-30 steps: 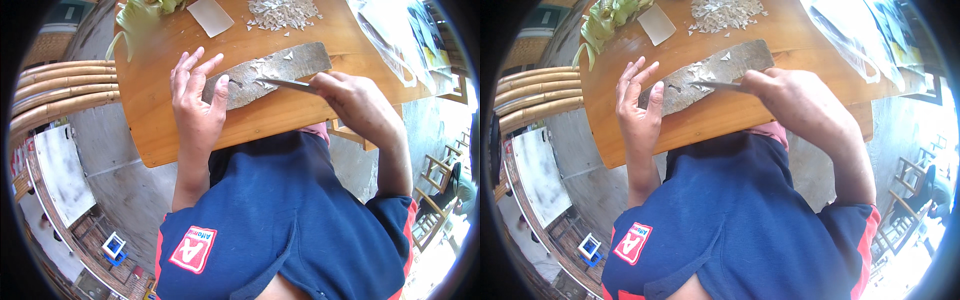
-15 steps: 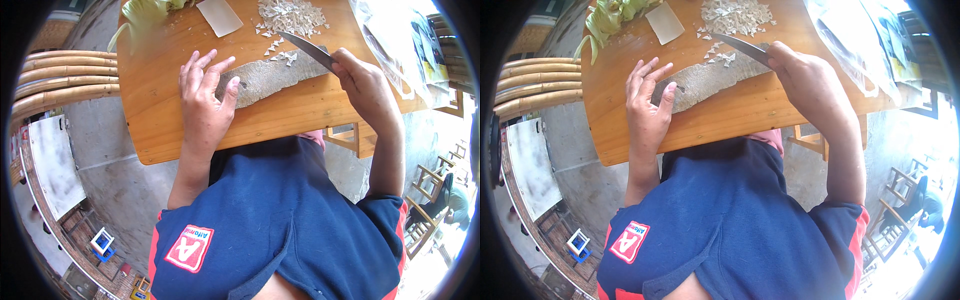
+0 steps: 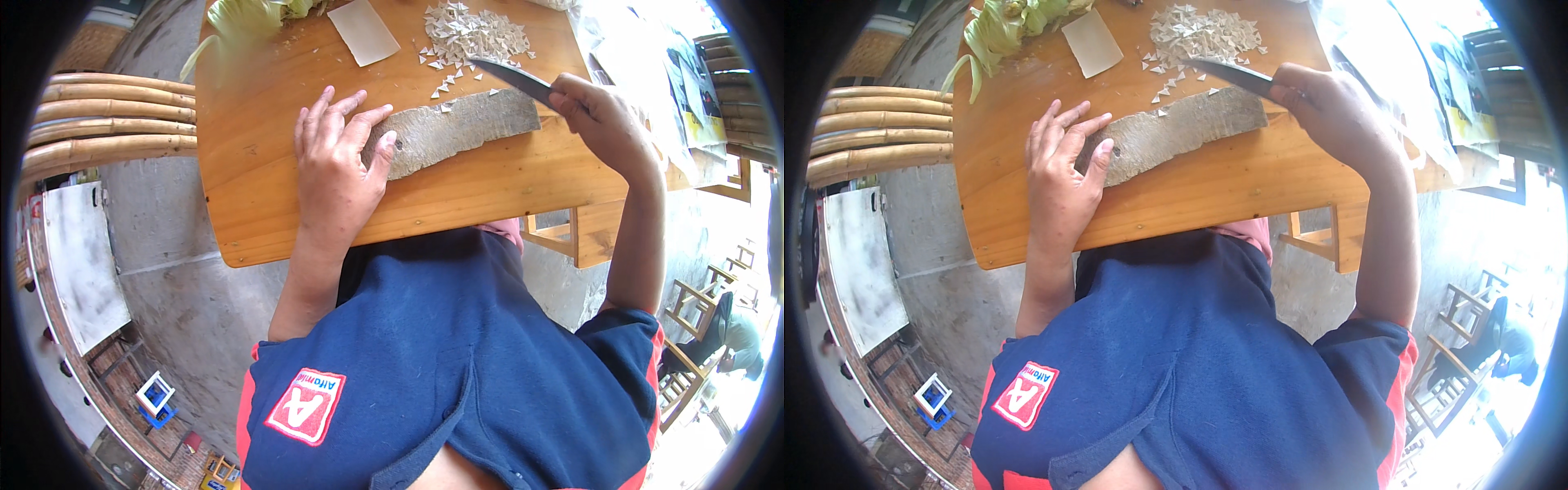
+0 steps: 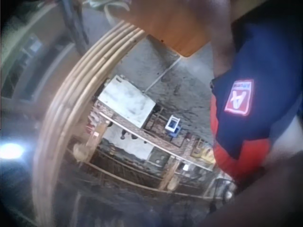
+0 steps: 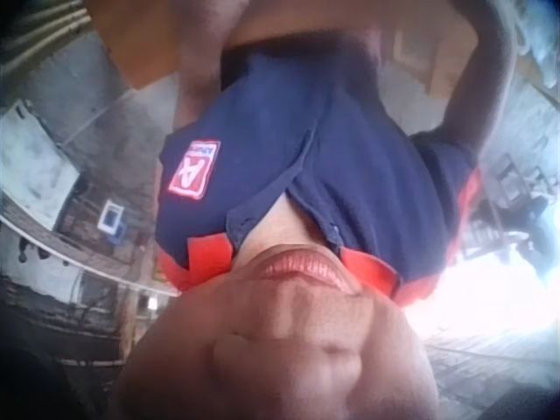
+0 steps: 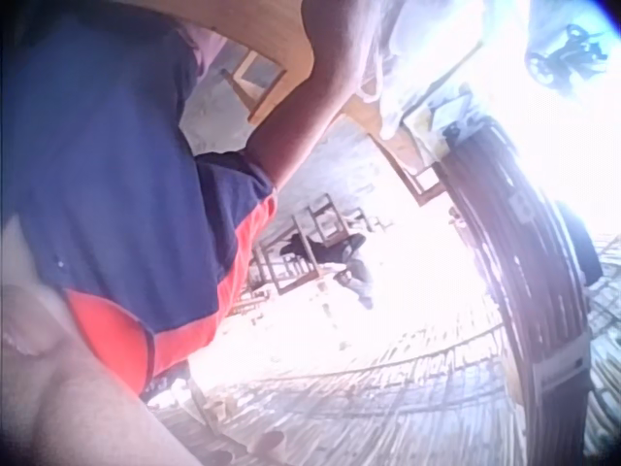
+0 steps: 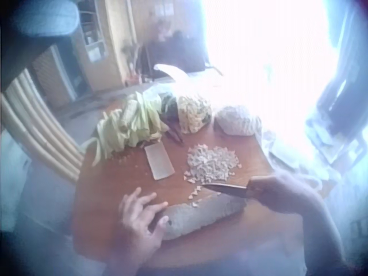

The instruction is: The person uses a knife to cut a thin white sheet into small triangular pieces on a wooden board. They repeatedly trim the sheet, collect the cut pieces, and continue cutting until the end of the clip.

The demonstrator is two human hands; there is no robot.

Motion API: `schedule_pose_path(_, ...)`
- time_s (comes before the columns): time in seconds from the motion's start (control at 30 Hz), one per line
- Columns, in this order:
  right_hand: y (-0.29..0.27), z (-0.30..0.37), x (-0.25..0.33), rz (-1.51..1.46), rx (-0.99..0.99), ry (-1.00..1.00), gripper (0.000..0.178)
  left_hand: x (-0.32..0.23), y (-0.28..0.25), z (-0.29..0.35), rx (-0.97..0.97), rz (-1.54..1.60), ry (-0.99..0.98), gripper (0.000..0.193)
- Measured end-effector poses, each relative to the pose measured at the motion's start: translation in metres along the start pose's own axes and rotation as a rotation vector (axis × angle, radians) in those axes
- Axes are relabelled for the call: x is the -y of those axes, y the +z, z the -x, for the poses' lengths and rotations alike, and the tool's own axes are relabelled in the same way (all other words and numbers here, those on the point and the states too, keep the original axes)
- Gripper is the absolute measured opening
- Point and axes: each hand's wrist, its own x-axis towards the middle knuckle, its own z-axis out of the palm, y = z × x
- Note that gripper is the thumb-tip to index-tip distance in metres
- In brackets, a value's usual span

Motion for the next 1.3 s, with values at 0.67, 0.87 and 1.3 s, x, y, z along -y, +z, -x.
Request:
schedule_pose_path(0.67,-0.022,-0.017,-0.015,0.023,0.311,0.135,0.027,-0.001,-0.001,0.000,0.006,0.004,0.011,0.029)
schedule_pose_path(0.87,-0.011,-0.021,-0.035,-0.089,0.127,0.186,0.030,-0.009,-0.010,0.001,0.095,-0.061,0.168,0.060)
schedule_pose_path(1.3,-0.017,0.014,-0.031,-0.501,-0.111,0.273,0.027,-0.021,-0.040,-0.073,0.482,0.437,-0.320,0.042)
